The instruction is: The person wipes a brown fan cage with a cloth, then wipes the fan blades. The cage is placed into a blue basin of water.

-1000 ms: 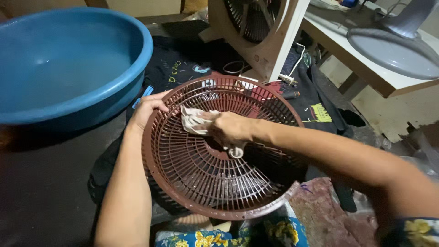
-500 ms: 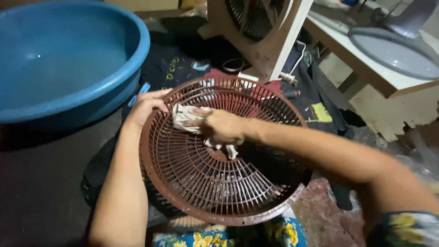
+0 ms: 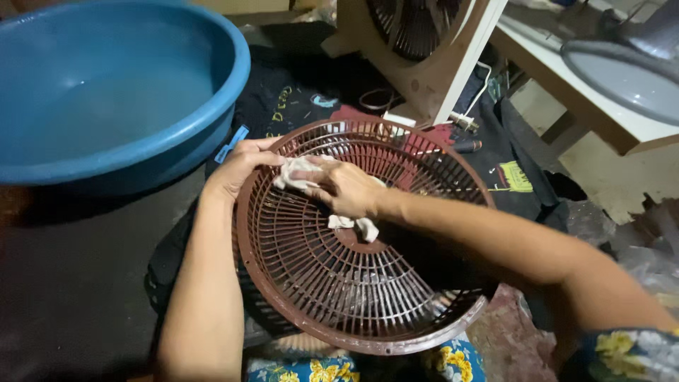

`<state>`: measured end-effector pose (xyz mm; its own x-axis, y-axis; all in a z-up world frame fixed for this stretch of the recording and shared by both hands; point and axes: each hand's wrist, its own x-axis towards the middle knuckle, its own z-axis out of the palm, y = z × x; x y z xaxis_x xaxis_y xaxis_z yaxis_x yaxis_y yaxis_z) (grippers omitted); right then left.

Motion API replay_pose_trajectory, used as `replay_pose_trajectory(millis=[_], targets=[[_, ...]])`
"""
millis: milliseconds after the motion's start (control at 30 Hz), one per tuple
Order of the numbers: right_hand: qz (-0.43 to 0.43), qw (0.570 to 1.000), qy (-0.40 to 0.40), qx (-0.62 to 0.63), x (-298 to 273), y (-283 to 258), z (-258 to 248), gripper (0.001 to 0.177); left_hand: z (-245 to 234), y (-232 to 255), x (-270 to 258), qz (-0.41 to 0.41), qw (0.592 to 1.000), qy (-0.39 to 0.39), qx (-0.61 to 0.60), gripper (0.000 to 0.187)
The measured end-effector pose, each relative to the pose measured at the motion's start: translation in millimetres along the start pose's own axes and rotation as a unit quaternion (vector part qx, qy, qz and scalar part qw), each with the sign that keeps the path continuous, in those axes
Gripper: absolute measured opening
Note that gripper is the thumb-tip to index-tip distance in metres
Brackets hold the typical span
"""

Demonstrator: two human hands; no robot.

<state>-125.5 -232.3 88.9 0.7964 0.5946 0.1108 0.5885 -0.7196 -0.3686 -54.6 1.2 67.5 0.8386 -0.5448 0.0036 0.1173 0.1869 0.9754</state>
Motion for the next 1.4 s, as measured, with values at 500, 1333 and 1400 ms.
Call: replay_pose_trajectory(millis=[500,1333,1400], targets=[[0.086,0.991,0.022,-0.100,-1.1,79.7,20.6,0.062,3.5,15.0,-13.4,0.008,0.991,0.046,0.128,0.069],[-0.054,0.985,-0.151,-0.064,-54.4,42.5,-53.3,0.050,-2.0,-20.5,20.9,0.028,0.999,0.001,0.045,0.069],[-0.060,0.989,-0.097,0.095,-46.0,32.5,-58.5,0.044,-1.1,-20.8,20.2,0.026,0.998,0.004,0.060,0.069]])
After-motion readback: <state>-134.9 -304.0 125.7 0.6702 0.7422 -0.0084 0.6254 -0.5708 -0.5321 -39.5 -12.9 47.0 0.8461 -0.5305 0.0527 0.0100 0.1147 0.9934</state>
